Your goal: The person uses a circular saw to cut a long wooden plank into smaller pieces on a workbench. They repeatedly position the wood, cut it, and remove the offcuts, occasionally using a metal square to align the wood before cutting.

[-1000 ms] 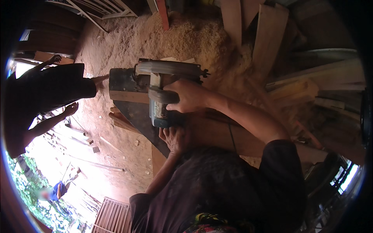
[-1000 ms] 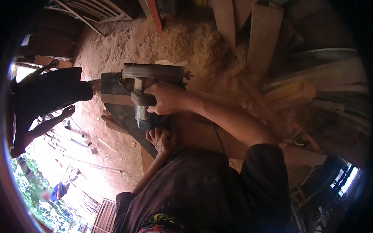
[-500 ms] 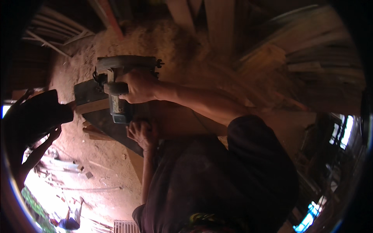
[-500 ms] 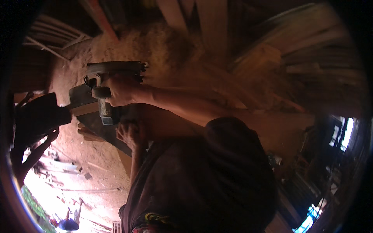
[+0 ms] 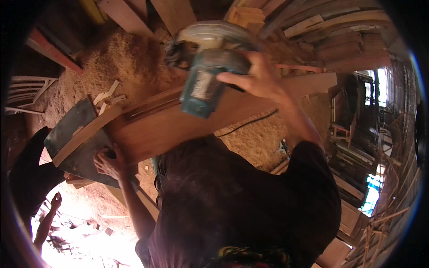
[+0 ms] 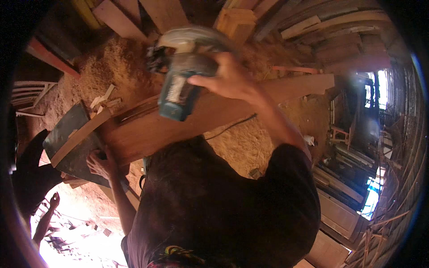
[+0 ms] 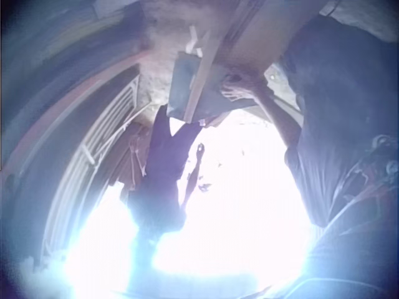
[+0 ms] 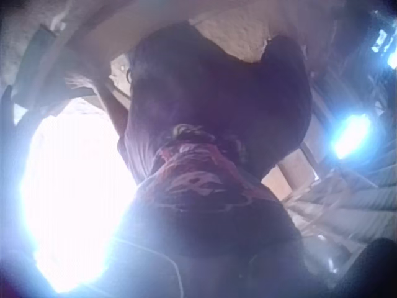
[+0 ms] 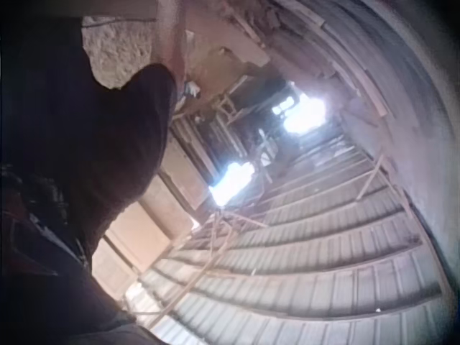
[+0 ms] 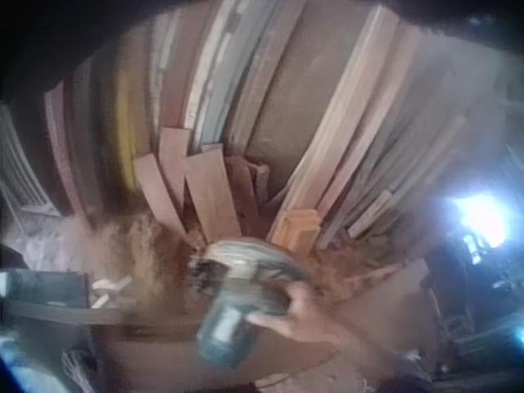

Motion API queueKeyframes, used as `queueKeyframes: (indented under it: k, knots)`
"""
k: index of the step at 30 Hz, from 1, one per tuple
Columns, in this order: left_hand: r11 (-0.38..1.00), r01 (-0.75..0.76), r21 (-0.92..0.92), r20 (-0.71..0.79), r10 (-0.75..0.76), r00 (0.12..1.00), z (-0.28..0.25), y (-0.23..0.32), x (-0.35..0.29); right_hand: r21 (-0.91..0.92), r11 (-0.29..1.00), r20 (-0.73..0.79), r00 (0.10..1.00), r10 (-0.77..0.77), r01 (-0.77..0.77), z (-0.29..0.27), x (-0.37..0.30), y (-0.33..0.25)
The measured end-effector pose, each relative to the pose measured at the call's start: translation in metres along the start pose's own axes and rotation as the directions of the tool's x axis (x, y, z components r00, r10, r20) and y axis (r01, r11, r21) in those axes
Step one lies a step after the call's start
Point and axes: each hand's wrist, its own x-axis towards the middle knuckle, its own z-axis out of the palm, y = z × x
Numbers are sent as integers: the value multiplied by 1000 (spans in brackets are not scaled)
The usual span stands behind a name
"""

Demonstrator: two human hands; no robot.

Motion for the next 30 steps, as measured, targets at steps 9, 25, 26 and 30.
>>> queueKeyframes:
  k: [9, 25, 26, 30]
  knots:
    - [991, -12, 132, -10, 13, 1000, 10, -39, 9, -258, 847, -219, 882, 418, -465, -183, -155, 131]
    - [981, 152, 118, 313, -182, 932, 15, -74, 40, -607, 769, 140, 926, 350, -199, -241, -183, 252]
    - [982, 151, 116, 331, -182, 926, 15, -74, 42, -605, 776, 169, 923, 345, -179, -243, -180, 255]
    - [993, 113, 21, 303, -114, 946, 29, -55, 38, -625, 776, 224, 933, 281, -83, -256, -167, 270]
